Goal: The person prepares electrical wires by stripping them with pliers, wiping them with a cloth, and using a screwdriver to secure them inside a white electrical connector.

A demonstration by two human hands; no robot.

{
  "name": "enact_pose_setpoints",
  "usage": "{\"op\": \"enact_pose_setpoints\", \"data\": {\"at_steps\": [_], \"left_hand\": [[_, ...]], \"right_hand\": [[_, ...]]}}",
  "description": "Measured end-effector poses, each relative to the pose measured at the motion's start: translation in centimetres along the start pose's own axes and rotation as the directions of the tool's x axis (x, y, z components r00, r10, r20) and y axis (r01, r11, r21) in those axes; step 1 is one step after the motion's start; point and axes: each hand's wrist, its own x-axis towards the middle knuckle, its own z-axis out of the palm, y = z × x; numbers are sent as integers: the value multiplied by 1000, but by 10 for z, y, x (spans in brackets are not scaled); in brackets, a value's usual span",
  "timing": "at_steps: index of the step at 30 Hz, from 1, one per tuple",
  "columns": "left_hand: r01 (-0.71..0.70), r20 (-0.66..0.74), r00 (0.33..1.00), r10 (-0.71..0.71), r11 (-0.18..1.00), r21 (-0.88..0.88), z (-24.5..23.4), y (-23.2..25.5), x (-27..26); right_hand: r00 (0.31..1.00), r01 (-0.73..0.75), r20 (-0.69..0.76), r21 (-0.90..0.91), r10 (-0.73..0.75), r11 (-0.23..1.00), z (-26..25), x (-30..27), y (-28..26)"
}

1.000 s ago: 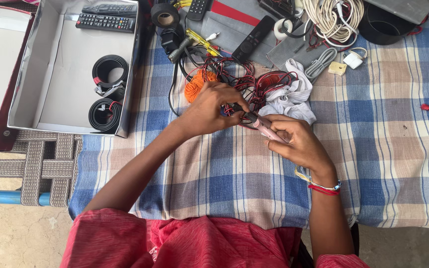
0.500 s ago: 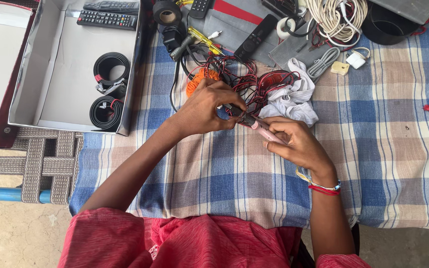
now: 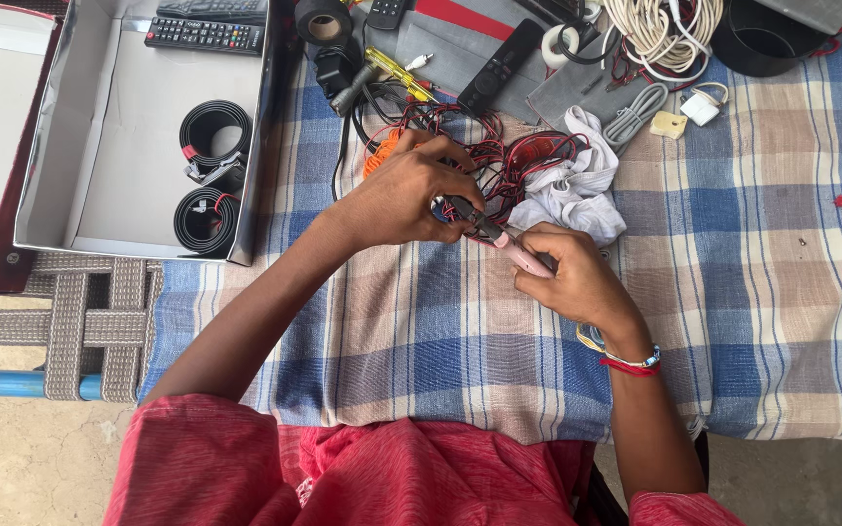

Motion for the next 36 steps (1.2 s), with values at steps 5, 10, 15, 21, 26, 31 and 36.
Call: {"op": "enact_pose_setpoints", "data": {"at_steps": [5,10,15,21,26,31,36], "left_hand": [[15,63,998,-15,1000,-11,0,-2,-2],[12,35,999,-11,999,-44,2,-5,-4],[0,61,998,3,999,-44,-2,-6,-2],[226,-38,961,-272,862,-454,-2,-30,-16],[195,-276,745,-608,593,-781,6,-44,-52],[595,-372,581,-724,690,-411,16,-30,-86],[703,-591,650,-478,673,230,25,-34,-122]], "right_hand": [[999,-37,21,-79,38,996,-1,2,-8],[999,21,26,10,-22,1000,-5,3,-11],[998,20,63,50,-23,999,-5,2,-7],[992,-95,82,-52,99,994,-8,1,2],[996,-81,26,-87,83,993,-8,5,18],[945,-326,27,77,325,942,-15,-1,18],[930,-93,-281,446,238,890,-36,-6,25]]}}
